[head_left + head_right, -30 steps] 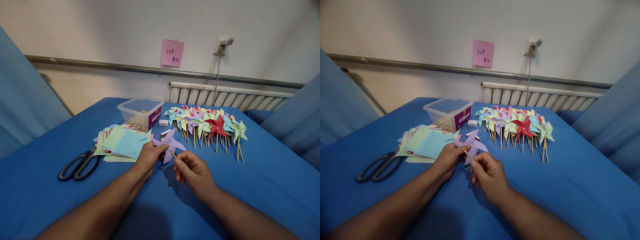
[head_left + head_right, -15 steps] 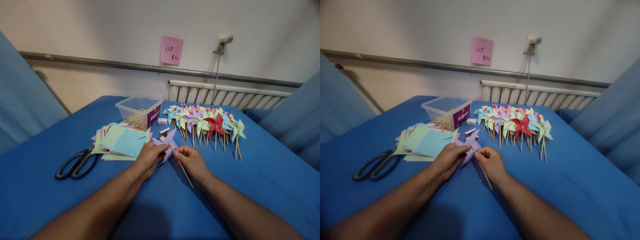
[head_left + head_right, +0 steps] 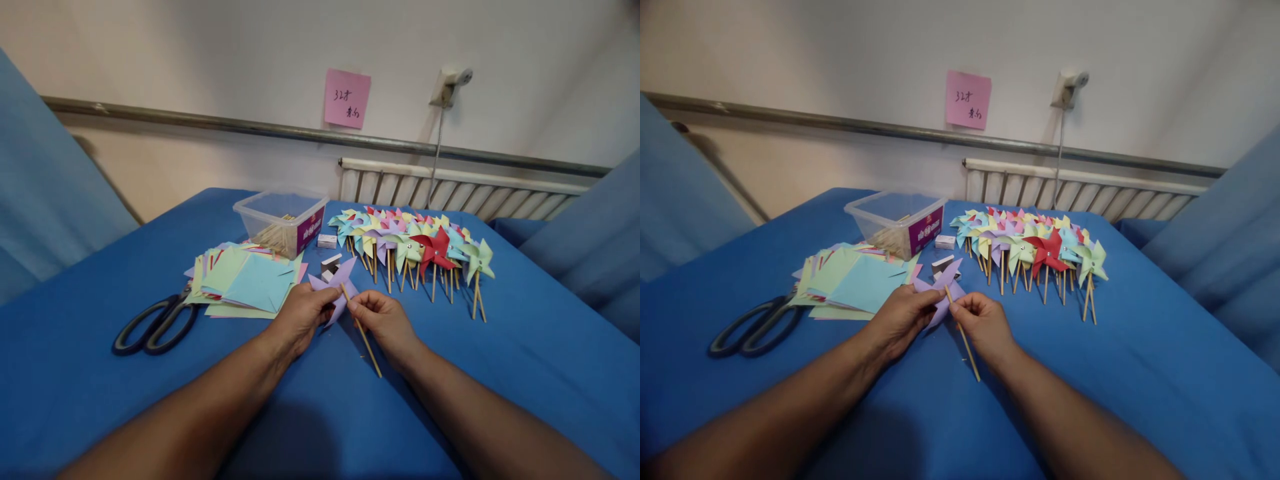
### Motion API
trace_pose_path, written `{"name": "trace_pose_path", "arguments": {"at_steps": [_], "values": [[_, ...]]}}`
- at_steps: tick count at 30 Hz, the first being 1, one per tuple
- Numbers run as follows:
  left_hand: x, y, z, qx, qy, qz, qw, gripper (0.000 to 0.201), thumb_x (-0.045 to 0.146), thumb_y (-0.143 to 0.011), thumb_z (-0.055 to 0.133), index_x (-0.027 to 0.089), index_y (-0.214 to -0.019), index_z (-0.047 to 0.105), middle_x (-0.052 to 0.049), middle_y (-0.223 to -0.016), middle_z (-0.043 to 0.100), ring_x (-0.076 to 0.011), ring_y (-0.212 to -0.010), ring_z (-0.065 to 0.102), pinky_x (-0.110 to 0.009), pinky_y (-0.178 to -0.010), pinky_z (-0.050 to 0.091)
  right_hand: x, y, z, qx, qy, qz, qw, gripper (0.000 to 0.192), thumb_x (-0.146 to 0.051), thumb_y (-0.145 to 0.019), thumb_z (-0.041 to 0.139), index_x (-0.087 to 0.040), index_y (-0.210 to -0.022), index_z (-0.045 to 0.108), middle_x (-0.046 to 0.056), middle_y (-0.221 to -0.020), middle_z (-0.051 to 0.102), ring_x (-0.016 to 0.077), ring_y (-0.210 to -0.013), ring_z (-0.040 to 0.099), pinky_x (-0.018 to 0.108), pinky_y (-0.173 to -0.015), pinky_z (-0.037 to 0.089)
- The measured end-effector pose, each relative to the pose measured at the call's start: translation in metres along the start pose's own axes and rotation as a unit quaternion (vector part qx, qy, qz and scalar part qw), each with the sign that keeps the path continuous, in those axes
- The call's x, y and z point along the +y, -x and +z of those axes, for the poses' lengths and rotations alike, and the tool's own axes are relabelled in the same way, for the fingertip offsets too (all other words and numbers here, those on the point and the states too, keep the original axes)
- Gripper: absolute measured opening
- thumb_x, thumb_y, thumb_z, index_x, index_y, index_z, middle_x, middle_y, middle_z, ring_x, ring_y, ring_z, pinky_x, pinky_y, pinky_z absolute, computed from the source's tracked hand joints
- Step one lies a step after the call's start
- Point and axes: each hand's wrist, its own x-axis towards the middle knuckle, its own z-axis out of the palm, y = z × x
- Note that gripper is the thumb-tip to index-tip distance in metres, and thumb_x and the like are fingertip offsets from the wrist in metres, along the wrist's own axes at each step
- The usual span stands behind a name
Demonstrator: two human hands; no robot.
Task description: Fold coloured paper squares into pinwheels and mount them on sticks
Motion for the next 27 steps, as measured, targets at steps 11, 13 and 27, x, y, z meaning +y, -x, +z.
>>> {"name": "trace_pose_path", "arguments": {"at_steps": [11,13,27], "values": [[0.0011,0.0016,0.0016,0.0,0.003,-0.007,1.0,0.012,0.019,-0.062,0.074,0.013,-0.065,0.064,0.0,-0.055,0.06,-0.0094,-0.049,0.053,-0.021,-0.049,0.041,-0.001,0.0,-0.0009,-0.013,-0.006,0.001,1.0,0.036,-0.048,-0.064,0.075,-0.016,-0.066,0.059,-0.004,-0.052,0.052,0.0073,-0.048,0.041,0.023,-0.05,0.03],[0.0021,0.0023,0.0026,0.005,0.005,-0.007,1.0,0.012,0.017,-0.06,0.074,0.013,-0.062,0.063,0.002,-0.051,0.057,-0.0083,-0.046,0.05,-0.02,-0.047,0.039,-0.0014,0.0001,-0.0008,-0.014,-0.002,0.002,1.0,0.036,-0.048,-0.063,0.076,-0.016,-0.065,0.059,-0.004,-0.052,0.053,0.0075,-0.048,0.041,0.023,-0.05,0.029],[-0.0008,0.0007,0.0013,-0.004,0.017,-0.007,1.0,0.014,0.019,-0.061,0.076,0.013,-0.063,0.064,0.001,-0.055,0.06,-0.0085,-0.048,0.052,-0.021,-0.049,0.041,-0.0059,0.002,-0.0011,0.001,-0.02,0.027,0.999,0.036,-0.047,-0.063,0.078,-0.016,-0.066,0.06,-0.005,-0.051,0.052,0.0065,-0.047,0.04,0.021,-0.048,0.027]]}}
